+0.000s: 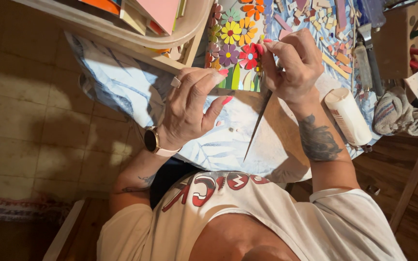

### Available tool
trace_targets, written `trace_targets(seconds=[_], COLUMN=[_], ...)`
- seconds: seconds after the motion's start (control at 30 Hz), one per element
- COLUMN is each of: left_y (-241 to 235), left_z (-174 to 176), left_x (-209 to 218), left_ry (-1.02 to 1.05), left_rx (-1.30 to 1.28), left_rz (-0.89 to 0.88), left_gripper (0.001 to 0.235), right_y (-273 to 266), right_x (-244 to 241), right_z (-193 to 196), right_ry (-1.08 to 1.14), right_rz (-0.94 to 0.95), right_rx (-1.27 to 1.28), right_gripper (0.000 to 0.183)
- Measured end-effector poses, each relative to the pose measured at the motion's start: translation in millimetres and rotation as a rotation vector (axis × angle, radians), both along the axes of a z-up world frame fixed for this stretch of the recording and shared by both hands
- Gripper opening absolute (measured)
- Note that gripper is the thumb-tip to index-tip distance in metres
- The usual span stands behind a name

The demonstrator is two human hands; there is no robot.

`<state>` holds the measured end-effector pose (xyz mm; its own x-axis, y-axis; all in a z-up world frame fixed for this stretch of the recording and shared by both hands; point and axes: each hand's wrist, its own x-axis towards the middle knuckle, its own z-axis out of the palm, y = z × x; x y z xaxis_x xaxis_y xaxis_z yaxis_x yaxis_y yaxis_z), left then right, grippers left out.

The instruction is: Decorating a cylindrical container by gluing small flower cutouts onto its surface

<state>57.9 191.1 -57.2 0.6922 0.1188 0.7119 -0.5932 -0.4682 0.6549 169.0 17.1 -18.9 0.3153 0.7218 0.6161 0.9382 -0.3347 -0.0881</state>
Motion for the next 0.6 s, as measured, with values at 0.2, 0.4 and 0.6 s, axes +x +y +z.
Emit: trace_targets(seconds=[0.2,0.4,0.6], left_y=[-0.5,-0.6,-2.1], left_z=[-1.1,-1.3,-2.7], left_x=[0.2,0.1,0.8], left_ry=[0.001,0.006,-0.011], left_rx=[-0.001,0.008,0.02], left_rz=[0.007,0.007,0.013], left_gripper=[0.027,0.028,0.029], right_y=[-2.8,-0.4,-4.4], right_x=[0.7,-0.8,0.7], right_z=[-1.5,1.1,-1.6], right_ry=[0.042,0.029,0.097], right_rz=[0.011,-0.01,0.027], right_rx=[-0.005,-0.007,0.017], right_gripper=[0.01,0.011,0.012])
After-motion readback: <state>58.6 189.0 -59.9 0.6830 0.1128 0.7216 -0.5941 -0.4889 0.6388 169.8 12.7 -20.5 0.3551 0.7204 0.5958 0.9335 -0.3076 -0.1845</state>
